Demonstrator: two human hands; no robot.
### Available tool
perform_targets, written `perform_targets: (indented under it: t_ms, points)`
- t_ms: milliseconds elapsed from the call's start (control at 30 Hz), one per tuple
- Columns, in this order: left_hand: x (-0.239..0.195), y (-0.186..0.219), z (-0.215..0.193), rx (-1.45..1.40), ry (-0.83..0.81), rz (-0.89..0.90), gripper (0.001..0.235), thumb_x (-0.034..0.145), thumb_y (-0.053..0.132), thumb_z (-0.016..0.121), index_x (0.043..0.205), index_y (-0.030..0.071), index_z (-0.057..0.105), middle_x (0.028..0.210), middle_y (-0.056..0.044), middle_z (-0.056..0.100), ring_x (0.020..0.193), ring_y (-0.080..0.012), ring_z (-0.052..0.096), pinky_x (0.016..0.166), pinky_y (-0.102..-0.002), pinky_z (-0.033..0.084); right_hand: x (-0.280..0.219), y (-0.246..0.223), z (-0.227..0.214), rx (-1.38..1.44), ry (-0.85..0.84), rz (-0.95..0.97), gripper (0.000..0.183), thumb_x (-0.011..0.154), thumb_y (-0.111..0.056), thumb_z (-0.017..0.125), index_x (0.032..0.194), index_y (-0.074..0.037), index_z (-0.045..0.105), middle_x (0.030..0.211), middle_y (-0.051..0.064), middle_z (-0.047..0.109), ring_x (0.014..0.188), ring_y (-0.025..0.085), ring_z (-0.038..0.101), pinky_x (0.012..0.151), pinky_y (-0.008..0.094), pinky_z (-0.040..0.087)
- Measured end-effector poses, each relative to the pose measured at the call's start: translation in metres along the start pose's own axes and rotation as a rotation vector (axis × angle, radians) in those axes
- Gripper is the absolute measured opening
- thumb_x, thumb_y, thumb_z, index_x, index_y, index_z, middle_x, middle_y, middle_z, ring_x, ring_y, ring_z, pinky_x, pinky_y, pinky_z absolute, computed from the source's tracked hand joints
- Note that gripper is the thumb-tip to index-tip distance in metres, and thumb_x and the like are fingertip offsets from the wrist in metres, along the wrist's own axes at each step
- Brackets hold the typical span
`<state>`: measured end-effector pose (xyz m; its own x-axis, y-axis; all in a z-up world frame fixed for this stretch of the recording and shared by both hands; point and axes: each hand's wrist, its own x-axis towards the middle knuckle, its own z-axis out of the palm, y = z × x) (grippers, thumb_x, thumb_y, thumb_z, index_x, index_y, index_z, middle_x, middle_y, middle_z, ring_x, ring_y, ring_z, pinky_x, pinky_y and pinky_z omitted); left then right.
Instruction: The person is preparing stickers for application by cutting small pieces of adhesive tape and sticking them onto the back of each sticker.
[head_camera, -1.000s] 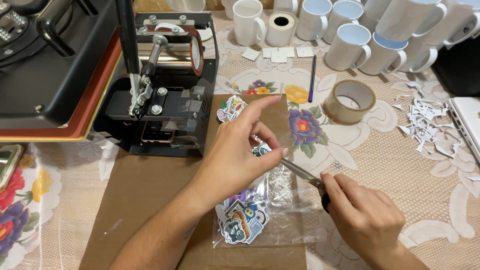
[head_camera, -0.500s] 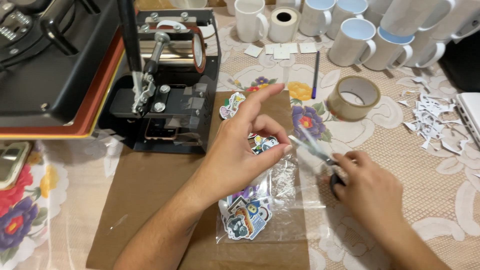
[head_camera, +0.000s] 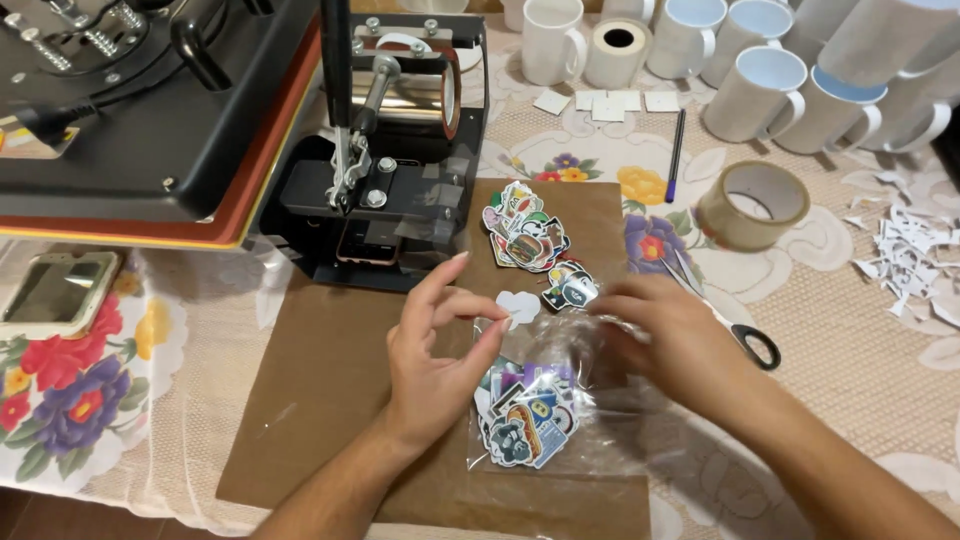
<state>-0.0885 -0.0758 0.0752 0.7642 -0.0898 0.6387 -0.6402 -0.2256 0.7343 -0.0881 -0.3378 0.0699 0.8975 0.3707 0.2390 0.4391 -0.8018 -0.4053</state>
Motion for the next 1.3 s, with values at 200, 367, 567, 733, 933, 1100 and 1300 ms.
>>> perform_targets:
  t_ms: [200,367,567,733,933,1100,1300]
  points:
    - [0.000,0.009,-0.002,-0.315,0.042,-0.236,0.068,0.079,0.000,0.079,0.138,-0.004,0.046,0.084,-0.004,0.075,0.078,-0.0099,0.063,0.083,-0.023,0.053,0.088,-0.015,0.066,-0.233,-0.336,0.172,0.035,0.081,-0.032,0.071,0.115,-0.023,0.071,0.105,0.006,0.064,0.091,0.035,0.068,0.073,0.051,0.054]
    - [0.001,0.005,-0.009,-0.609,0.019,-0.460,0.081,0.076,-0.001,0.080,0.146,-0.001,0.039,0.084,-0.010,0.076,0.072,-0.0108,0.068,0.073,-0.022,0.056,0.101,-0.033,0.056,-0.261,-0.519,0.331,0.046,0.079,-0.046,0.079,0.117,-0.023,0.068,0.116,0.003,0.068,0.104,0.030,0.066,0.081,0.046,0.053]
    - [0.003,0.011,-0.010,-0.684,-0.022,-0.530,0.083,0.076,0.000,0.080,0.148,0.000,0.038,0.083,-0.010,0.076,0.072,-0.0101,0.068,0.073,-0.023,0.055,0.084,-0.025,0.033,0.214,-0.215,0.402,0.022,0.083,-0.032,0.076,0.099,-0.017,0.076,0.089,0.002,0.077,0.079,0.020,0.067,0.066,0.036,0.051]
    - [0.001,0.010,0.001,-0.710,-0.071,-0.584,0.087,0.074,0.003,0.082,0.149,0.000,0.038,0.081,-0.008,0.076,0.071,-0.0078,0.067,0.073,-0.022,0.054,0.026,-0.040,0.007,0.948,-0.033,0.630,0.015,0.080,-0.006,0.079,0.090,0.006,0.080,0.073,0.018,0.079,0.067,0.022,0.075,0.066,0.032,0.065]
    - [0.002,0.022,0.025,-0.605,-0.234,-0.610,0.086,0.073,0.005,0.082,0.148,0.004,0.040,0.080,-0.008,0.077,0.069,-0.0066,0.065,0.066,-0.020,0.049,-0.033,-0.033,0.013,1.226,-0.062,0.594,0.031,0.086,-0.006,0.069,0.113,0.007,0.077,0.100,0.015,0.082,0.081,0.021,0.075,0.078,0.031,0.064]
    - [-0.005,0.030,0.041,-0.566,-0.314,-0.679,0.086,0.074,0.003,0.081,0.150,0.011,0.042,0.077,-0.005,0.077,0.055,0.0002,0.047,0.053,-0.016,0.037,-0.048,-0.035,0.008,1.140,-0.060,0.549,0.033,0.089,-0.018,0.066,0.113,0.002,0.080,0.093,0.010,0.084,0.082,0.016,0.078,0.072,0.027,0.061]
    - [-0.006,0.033,0.049,-0.455,-0.337,-0.667,0.086,0.074,0.007,0.081,0.150,0.009,0.041,0.076,-0.003,0.077,0.055,0.0001,0.047,0.053,-0.016,0.038,-0.054,-0.038,0.004,1.114,-0.059,0.544,0.029,0.090,-0.018,0.067,0.106,0.001,0.082,0.087,0.008,0.082,0.079,0.013,0.077,0.071,0.024,0.061]
